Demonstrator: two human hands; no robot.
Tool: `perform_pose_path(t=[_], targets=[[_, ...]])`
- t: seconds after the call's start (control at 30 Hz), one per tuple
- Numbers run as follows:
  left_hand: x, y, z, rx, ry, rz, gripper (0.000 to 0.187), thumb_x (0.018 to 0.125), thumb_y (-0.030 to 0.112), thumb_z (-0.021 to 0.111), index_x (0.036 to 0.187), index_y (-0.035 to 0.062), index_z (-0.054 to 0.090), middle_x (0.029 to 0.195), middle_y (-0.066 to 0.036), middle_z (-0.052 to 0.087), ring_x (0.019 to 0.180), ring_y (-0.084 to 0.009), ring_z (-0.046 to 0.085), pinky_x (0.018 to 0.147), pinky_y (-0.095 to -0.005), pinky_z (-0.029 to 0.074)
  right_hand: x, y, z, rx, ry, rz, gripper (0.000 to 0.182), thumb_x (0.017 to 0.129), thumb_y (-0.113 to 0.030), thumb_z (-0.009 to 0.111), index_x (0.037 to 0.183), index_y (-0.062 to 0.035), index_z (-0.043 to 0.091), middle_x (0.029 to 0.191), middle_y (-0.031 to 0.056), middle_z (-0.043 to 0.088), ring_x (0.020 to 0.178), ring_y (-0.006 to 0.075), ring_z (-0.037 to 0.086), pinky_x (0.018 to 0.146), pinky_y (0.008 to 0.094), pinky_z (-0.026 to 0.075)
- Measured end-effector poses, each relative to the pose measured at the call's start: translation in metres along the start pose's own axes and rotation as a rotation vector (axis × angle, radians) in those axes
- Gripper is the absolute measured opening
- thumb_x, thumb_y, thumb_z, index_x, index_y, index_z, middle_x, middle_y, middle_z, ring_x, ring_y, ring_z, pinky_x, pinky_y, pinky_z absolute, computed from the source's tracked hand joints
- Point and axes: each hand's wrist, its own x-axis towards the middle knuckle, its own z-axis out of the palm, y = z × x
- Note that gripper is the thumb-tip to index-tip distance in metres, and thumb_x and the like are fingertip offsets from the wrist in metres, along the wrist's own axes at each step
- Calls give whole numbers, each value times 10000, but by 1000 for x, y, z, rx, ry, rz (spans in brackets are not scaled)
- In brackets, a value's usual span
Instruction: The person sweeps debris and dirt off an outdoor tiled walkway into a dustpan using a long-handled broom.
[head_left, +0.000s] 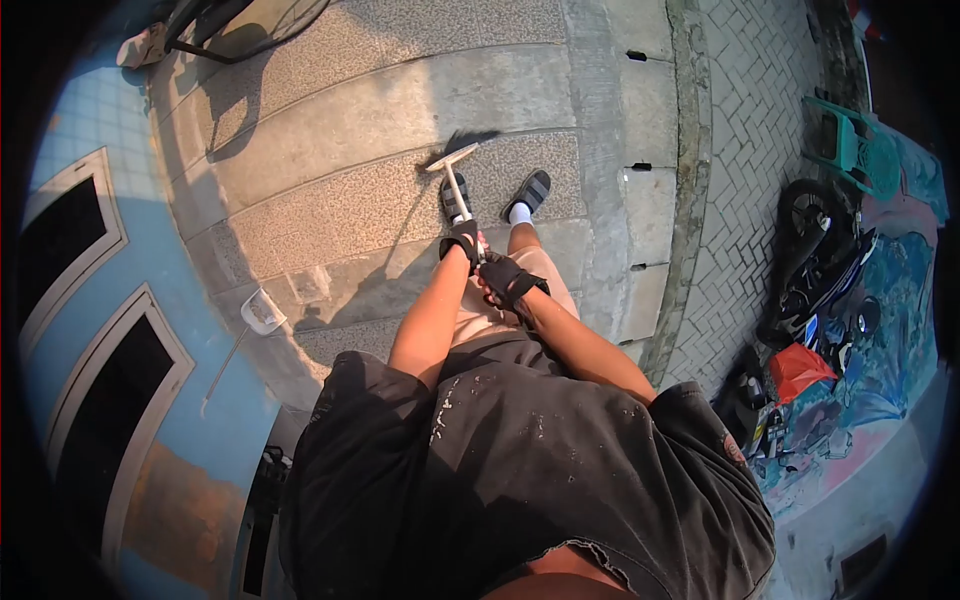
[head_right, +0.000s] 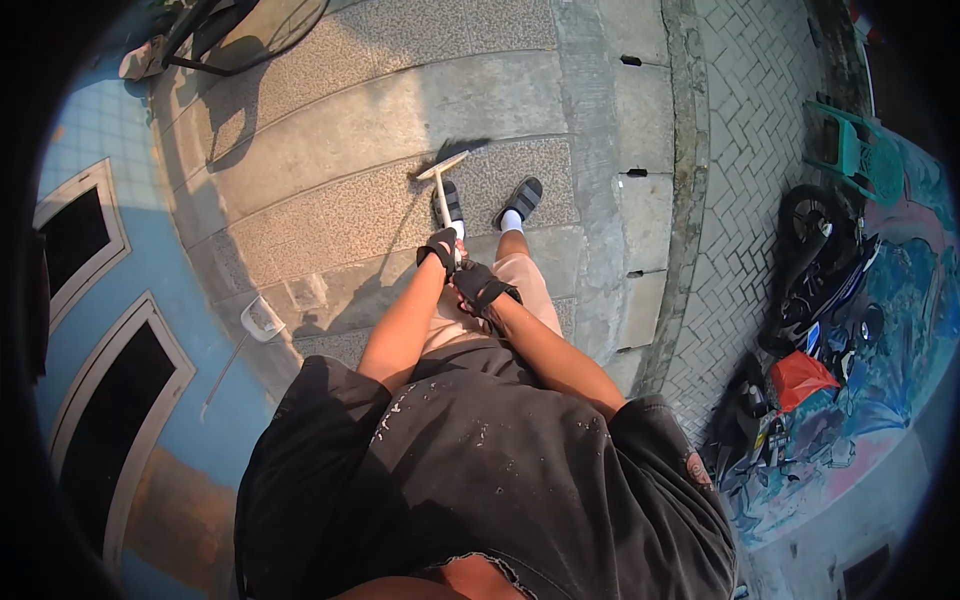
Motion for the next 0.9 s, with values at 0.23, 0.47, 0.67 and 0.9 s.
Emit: perform_pose_path(t=[0.23,0.47,0.67,0.9], targets=[[-76,48,-58,106,480,225,315,893,320,455,690,79,446,602,-58,477,485,-214,435,513,-357,383,104,16,-3,356,-984,415,349,941,-372,404,1001,-54,536,799,71,577,573,196,531,508,326,434],[-91,-1,32,-99,-69,312,351,908,342,559,654,143,421,516,7,393,414,-150,403,413,-292,398,-54,10,-30,868,-934,254,228,953,-225,417,798,-59,440,609,11,407,474,99,375,415,217,331],[-112,-64,124,428,-334,140,125,847,166,591,893,77,518,648,-35,507,534,-161,520,414,-341,444,-140,19,-31,315,76,-380,623,916,-70,415,1412,-394,221,590,-24,342,435,95,332,372,240,303],[34,-48,127,703,-273,106,100,839,160,505,811,66,521,667,-65,530,557,-183,515,498,-336,449,-12,-24,-51,273,253,-135,41,853,-124,484,862,-139,448,592,1,408,425,106,395,356,255,316]])
